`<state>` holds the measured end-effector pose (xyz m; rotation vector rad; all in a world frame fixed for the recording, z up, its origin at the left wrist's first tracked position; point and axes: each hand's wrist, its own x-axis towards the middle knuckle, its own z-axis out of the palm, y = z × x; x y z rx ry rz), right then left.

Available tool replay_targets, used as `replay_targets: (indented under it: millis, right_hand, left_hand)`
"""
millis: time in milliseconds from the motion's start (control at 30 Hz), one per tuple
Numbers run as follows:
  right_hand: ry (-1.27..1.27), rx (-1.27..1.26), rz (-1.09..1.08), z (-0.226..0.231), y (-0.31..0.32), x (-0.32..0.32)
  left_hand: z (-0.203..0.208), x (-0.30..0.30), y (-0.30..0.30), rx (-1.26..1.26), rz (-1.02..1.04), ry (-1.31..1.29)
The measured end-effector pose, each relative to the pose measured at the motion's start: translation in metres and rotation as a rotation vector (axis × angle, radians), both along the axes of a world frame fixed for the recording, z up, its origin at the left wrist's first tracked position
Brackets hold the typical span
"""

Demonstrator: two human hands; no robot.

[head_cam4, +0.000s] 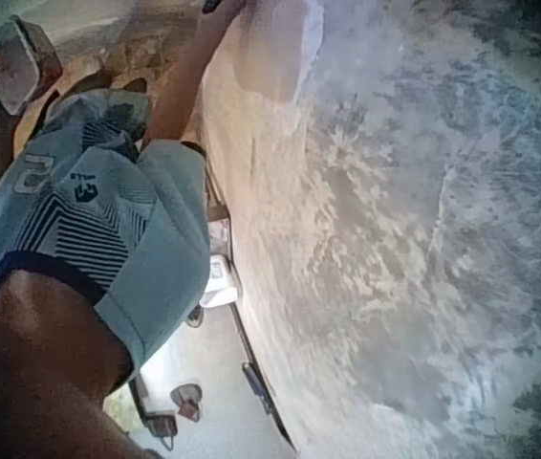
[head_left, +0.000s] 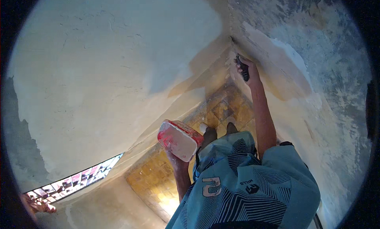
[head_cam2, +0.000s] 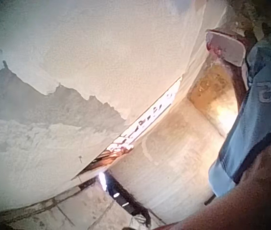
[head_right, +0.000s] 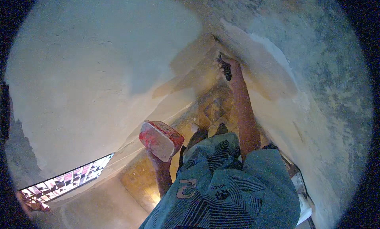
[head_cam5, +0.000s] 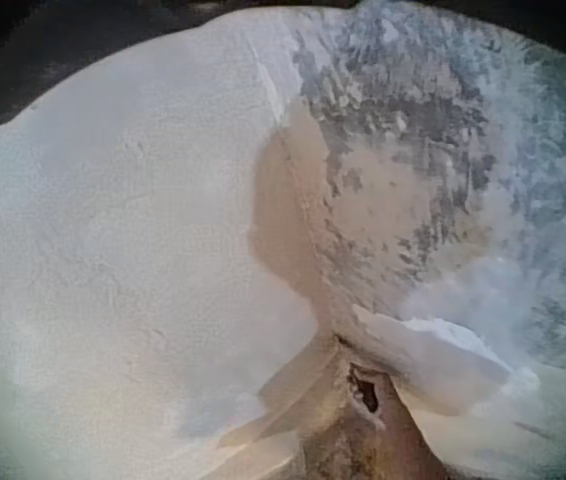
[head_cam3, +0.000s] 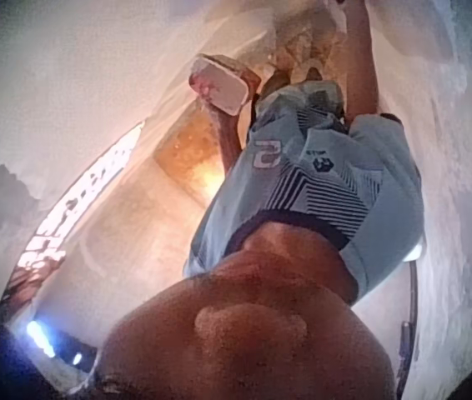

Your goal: The person applies wall putty from a plastic container onto a wall around a window frame, then smooths it with a scraper tool.

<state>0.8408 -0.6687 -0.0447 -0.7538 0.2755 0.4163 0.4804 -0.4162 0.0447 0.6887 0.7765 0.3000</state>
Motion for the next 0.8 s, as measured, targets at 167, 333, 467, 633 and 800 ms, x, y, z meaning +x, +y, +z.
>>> replay_targets:
  millis: [167,333,467,633,800]
  right_hand:
    - [0.002,-0.080,-0.082,-0.001,0.011,-0.007]
    - [0.010,-0.078,-0.128,0.003,0.010,-0.030]
    - [-0.099,-0.265,0.062,-0.019,-0.006,-0.030]
    - [-0.147,-0.544,0.184,-0.024,-0.004,-0.019]
    - [-0.285,-0.820,0.179,-0.041,-0.002,-0.007]
  left_hand:
    - [-0.005,-0.004,0.005,0.001,0.021,0.034]
    - [-0.008,-0.009,0.001,0.001,0.047,0.021]
    - [-0.001,-0.008,-0.006,-0.011,0.051,-0.025]
    - [0.000,-0.010,0.002,-0.040,0.007,-0.016]
    - [0.000,-0.008,0.001,0.016,0.005,-0.004]
